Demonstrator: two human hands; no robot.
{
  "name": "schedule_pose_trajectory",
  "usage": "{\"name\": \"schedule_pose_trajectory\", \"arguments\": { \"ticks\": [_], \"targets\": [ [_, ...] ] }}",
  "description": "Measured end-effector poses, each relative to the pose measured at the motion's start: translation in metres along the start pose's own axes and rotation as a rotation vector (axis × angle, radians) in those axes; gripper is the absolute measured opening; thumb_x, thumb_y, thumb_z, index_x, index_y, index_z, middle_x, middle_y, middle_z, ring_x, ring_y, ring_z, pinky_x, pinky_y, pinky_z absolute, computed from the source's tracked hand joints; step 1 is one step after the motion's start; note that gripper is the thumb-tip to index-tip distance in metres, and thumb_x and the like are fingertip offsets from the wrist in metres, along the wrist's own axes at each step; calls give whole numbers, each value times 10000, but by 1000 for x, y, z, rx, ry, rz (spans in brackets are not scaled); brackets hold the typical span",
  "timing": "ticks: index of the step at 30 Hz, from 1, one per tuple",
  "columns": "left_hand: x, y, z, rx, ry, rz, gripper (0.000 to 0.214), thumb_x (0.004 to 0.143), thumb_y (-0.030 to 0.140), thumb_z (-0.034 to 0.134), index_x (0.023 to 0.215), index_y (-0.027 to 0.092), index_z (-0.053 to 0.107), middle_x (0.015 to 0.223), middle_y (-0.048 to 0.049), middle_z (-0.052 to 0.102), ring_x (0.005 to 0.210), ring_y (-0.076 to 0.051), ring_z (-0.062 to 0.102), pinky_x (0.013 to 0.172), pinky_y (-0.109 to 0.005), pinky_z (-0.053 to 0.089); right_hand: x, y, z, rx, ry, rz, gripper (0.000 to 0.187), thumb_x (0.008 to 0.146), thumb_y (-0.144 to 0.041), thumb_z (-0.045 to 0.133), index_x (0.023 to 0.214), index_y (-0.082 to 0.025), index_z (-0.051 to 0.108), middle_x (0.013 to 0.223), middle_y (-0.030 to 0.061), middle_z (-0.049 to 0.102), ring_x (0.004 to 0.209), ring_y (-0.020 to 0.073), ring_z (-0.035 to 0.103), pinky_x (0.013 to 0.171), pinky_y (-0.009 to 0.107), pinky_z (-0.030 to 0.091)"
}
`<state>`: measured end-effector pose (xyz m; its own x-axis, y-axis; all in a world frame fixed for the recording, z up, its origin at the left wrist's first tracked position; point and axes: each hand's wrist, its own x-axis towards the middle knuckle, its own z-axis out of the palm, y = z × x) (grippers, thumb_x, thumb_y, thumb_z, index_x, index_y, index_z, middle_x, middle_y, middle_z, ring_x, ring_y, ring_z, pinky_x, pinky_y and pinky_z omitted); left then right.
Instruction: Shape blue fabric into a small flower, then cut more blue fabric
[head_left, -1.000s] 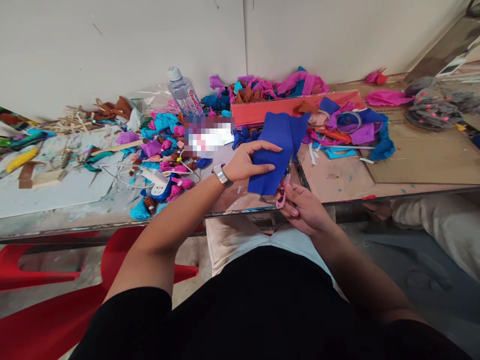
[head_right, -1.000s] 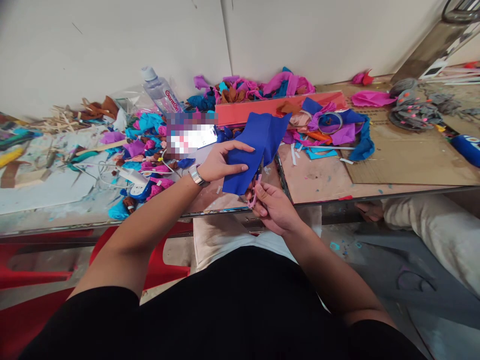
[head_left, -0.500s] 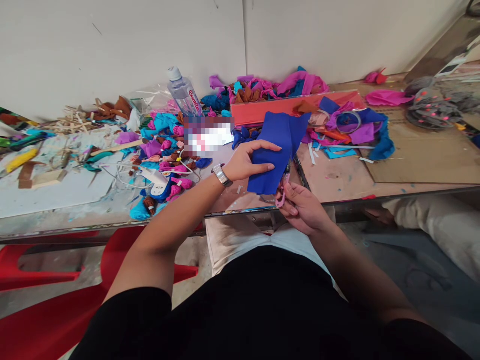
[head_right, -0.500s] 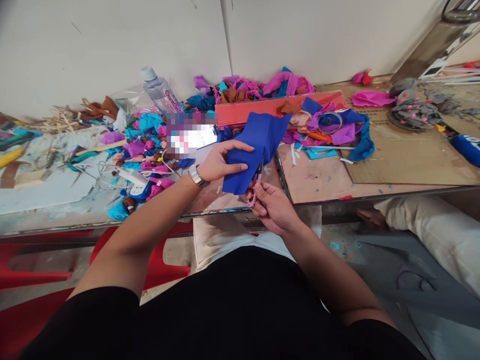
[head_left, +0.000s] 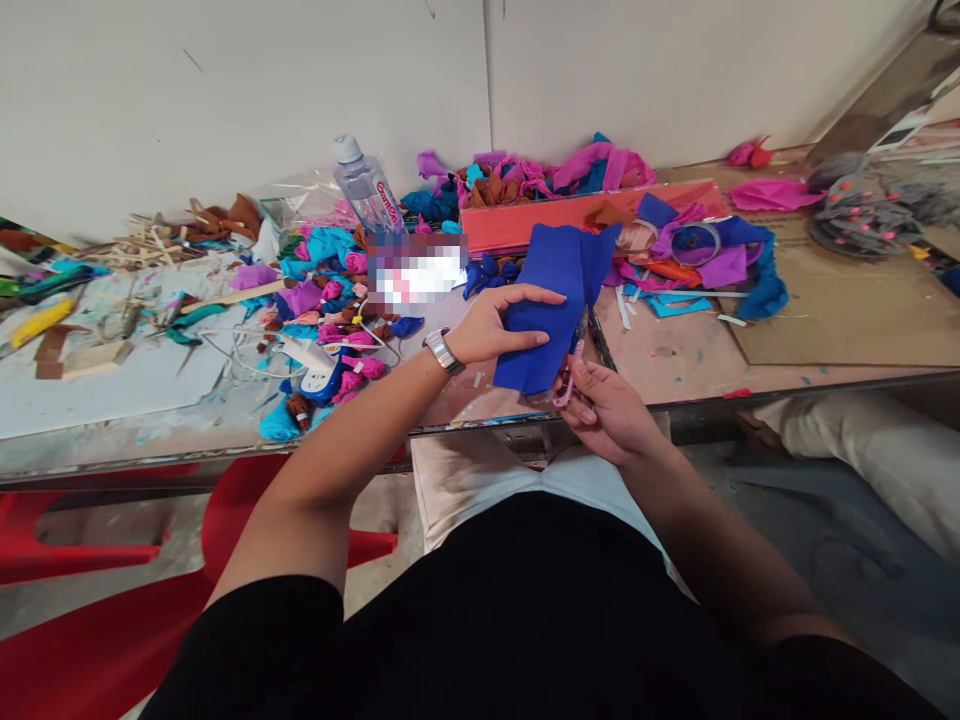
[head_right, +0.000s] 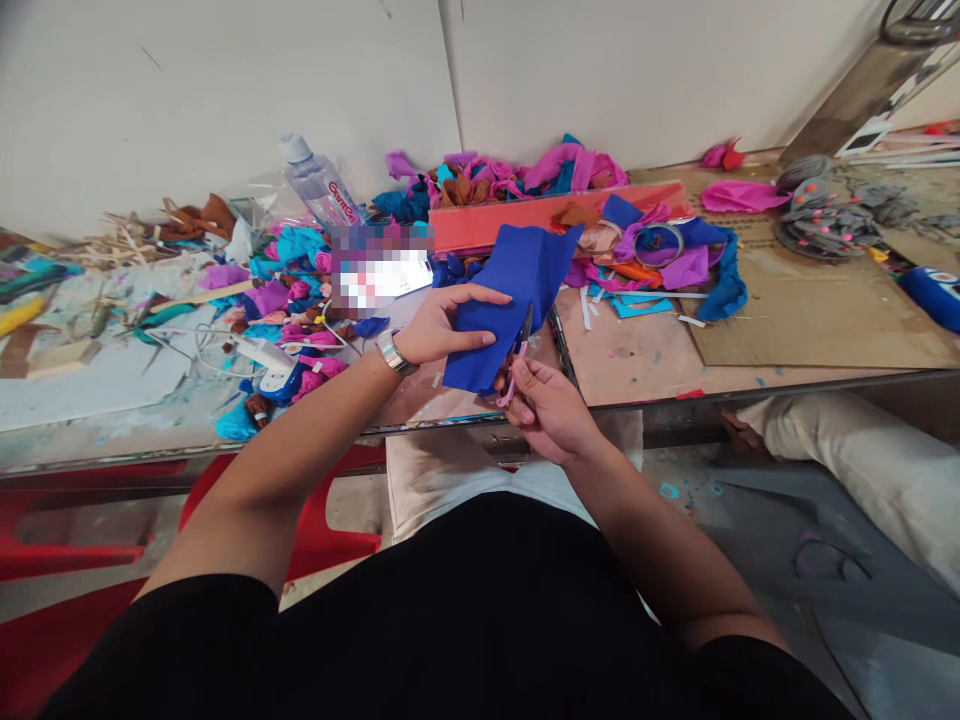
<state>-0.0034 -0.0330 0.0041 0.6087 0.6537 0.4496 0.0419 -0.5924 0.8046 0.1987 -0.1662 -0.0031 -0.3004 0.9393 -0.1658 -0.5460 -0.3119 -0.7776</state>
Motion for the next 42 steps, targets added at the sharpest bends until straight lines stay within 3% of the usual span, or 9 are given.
{"name": "schedule_pose_trajectory", "arguments": {
  "ticks": [9, 16, 23, 26, 30, 38, 42],
  "targets": [
    [0, 0, 3, -47, -6, -40, 581, 802, 464, 897, 1310, 213, 769, 1369, -115, 753, 1274, -295, 715, 1165, -454, 533, 5, 1, 0, -7, 25, -7, 428, 800, -495, 934, 851, -172, 658, 776, -17, 680, 436, -7, 290, 419, 179, 210],
    [0, -1, 2, -12, -3, -29, 687, 792, 575, 885, 1359, 217, 736, 1413, -130, 723, 1275, -311, 710, 1116, -448, 560, 5, 2, 1, 15, 14, 3, 444, 774, -496, 957, 833, -172, 659, 755, -25, 684, 424, -11, 286, 413, 171, 211],
    [2, -9, 2, -83, 63, -76, 612, 942, 643, 708, 1421, 262, 688, 1524, -104, 655, 1375, -303, 647, 1173, -446, 516, 0, 4, 3, 14, 6, 25, 439, 772, -500, 953, 924, -172, 704, 779, -12, 700, 432, -4, 294, 408, 173, 217],
    [2, -19, 5, -150, 121, -153, 591, 948, 622, 710, 1419, 266, 677, 1557, -99, 629, 1378, -291, 644, 1169, -444, 521, 1, 7, 1, 17, 13, 35, 432, 784, -495, 942, 942, -171, 704, 803, -3, 710, 432, -2, 304, 407, 173, 234],
    [1, -27, 8, -208, 102, -217, 688, 842, 562, 841, 1426, 249, 656, 1510, -119, 659, 1306, -284, 683, 1104, -435, 570, 2, 9, 1, 32, 27, 27, 438, 767, -490, 956, 878, -170, 678, 773, -13, 697, 433, -4, 328, 408, 161, 249],
    [2, -11, 3, -128, 137, -231, 510, 761, 391, 877, 1220, 197, 771, 1307, -84, 760, 1127, -241, 732, 1020, -393, 598, 3, 11, 1, 18, 26, 47, 468, 755, -505, 962, 809, -181, 630, 693, -30, 674, 408, 6, 367, 390, 164, 260],
    [2, -9, 1, -109, 133, -243, 402, 790, 324, 822, 1167, 188, 798, 1242, -76, 787, 1067, -220, 741, 994, -387, 601, 4, 12, 1, 25, 50, 61, 495, 702, -509, 992, 845, -175, 656, 724, -26, 704, 390, -3, 388, 374, 156, 264]
  ]
}}
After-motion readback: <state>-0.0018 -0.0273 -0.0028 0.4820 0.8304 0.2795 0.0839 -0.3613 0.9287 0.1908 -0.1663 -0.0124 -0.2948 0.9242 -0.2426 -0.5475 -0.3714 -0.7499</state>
